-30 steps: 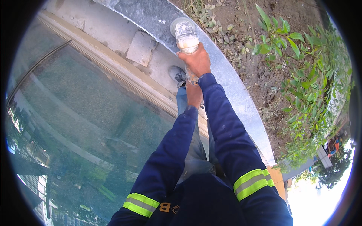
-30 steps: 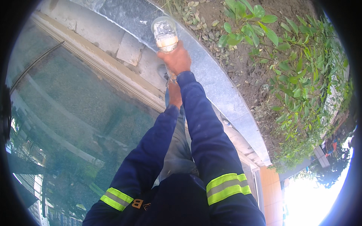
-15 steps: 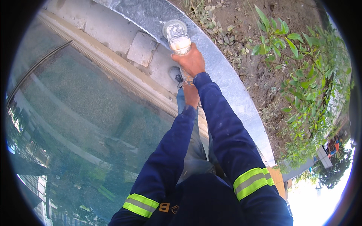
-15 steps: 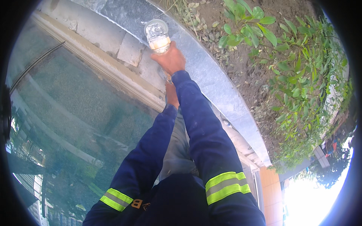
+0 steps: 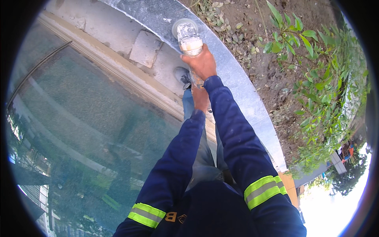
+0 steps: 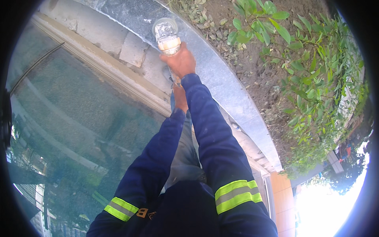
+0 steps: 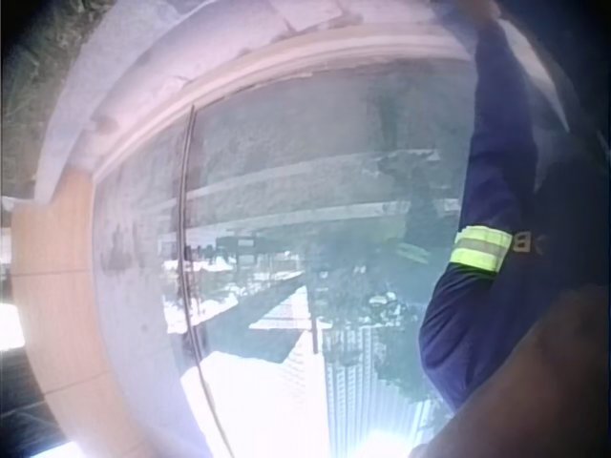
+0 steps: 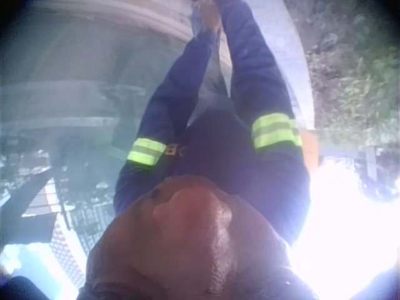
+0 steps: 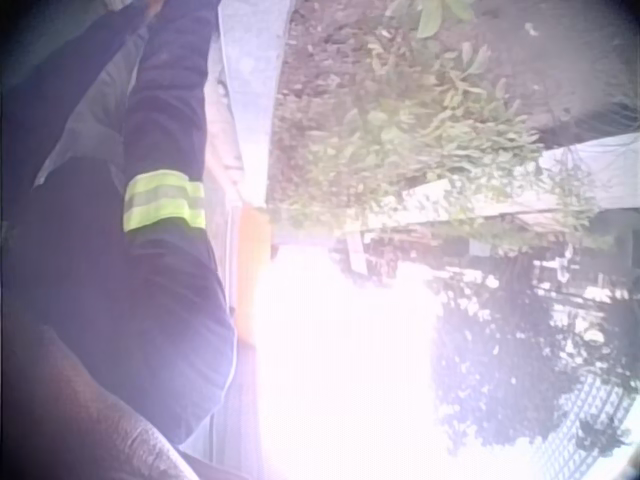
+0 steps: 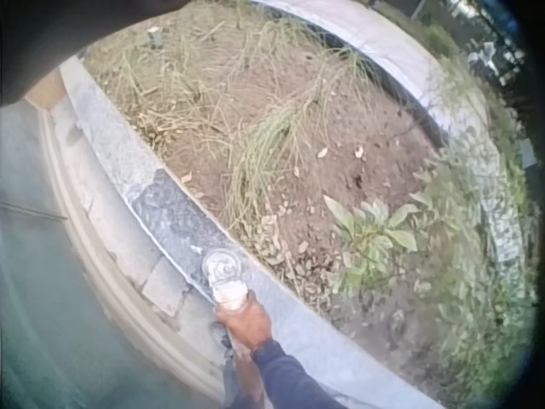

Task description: The person uses a handheld angle grinder to grind a concrete curb edge along a sidewalk. They move the tool steadily along the curb, generating dust as they work.

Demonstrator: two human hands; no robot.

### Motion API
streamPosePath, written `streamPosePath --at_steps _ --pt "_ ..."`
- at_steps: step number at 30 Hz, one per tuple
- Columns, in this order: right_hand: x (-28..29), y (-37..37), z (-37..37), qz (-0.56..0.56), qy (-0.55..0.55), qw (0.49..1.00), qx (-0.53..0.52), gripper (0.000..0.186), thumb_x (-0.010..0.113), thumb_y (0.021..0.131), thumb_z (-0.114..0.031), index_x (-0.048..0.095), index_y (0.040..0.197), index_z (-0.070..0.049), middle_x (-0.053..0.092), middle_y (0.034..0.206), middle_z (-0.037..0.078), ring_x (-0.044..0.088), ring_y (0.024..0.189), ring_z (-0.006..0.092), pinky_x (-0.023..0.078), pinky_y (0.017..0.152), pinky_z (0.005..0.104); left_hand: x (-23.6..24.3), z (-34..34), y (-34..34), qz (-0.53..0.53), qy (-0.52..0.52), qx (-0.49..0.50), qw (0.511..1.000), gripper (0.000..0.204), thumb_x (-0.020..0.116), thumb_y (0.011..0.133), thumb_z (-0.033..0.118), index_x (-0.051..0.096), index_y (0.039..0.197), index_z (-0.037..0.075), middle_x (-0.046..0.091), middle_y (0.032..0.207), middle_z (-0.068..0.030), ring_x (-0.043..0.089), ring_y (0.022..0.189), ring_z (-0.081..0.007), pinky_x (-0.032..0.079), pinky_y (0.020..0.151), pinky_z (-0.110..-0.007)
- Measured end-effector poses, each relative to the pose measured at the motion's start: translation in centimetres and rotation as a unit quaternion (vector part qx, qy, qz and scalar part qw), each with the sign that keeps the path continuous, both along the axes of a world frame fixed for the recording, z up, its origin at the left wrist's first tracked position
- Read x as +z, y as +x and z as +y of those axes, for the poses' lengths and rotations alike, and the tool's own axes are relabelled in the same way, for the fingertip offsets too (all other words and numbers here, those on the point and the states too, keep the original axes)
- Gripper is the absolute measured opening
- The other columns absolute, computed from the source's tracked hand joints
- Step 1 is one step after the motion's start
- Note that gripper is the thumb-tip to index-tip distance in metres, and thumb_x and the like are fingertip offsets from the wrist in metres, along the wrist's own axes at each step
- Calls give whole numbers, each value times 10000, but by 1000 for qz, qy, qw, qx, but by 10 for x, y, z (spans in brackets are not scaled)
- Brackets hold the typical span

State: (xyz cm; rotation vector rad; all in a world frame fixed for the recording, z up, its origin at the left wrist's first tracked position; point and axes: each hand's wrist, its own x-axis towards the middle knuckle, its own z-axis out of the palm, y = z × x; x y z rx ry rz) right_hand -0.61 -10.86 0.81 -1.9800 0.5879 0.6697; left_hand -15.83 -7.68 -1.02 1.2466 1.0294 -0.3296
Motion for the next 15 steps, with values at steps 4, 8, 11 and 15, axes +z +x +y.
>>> streamPosePath --at_steps 4,8,11,15 --pt "4 -5 -5 1 -12 1000 -12 794 904 710 -439 624 1242 79 765 1129 278 763 1054 407 586 935 453 13 -4 0 -22 32 -64 997 427 636 990 79 549 1386 -51 681 1244 -156 652 1095 -237 525 946 -396" --pt "-1 6 -11 -10 -17 1000 -2 802 901 710 -447 622 1248 79 764 1135 280 761 1060 414 585 936 453 7 -10 7 -22 36 -61 997 390 565 1019 85 546 1386 -45 673 1243 -165 636 1137 -231 515 974 -398" --pt "-4 13 -6 -9 -5 1000 3 822 875 698 -475 605 1265 55 753 1155 284 740 1085 436 566 948 482 -6 -1 12 -72 108 -188 973 378 527 1027 79 536 1385 -43 664 1233 -170 631 1130 -227 519 972 -398" --pt "1 8 -1 3 7 1000 10 819 863 697 -479 599 1269 45 751 1155 286 733 1092 444 559 951 491 -1 -2 4 -5 14 -27 1000 368 530 1021 64 535 1373 -45 669 1189 -160 634 1081 -221 531 945 -383"
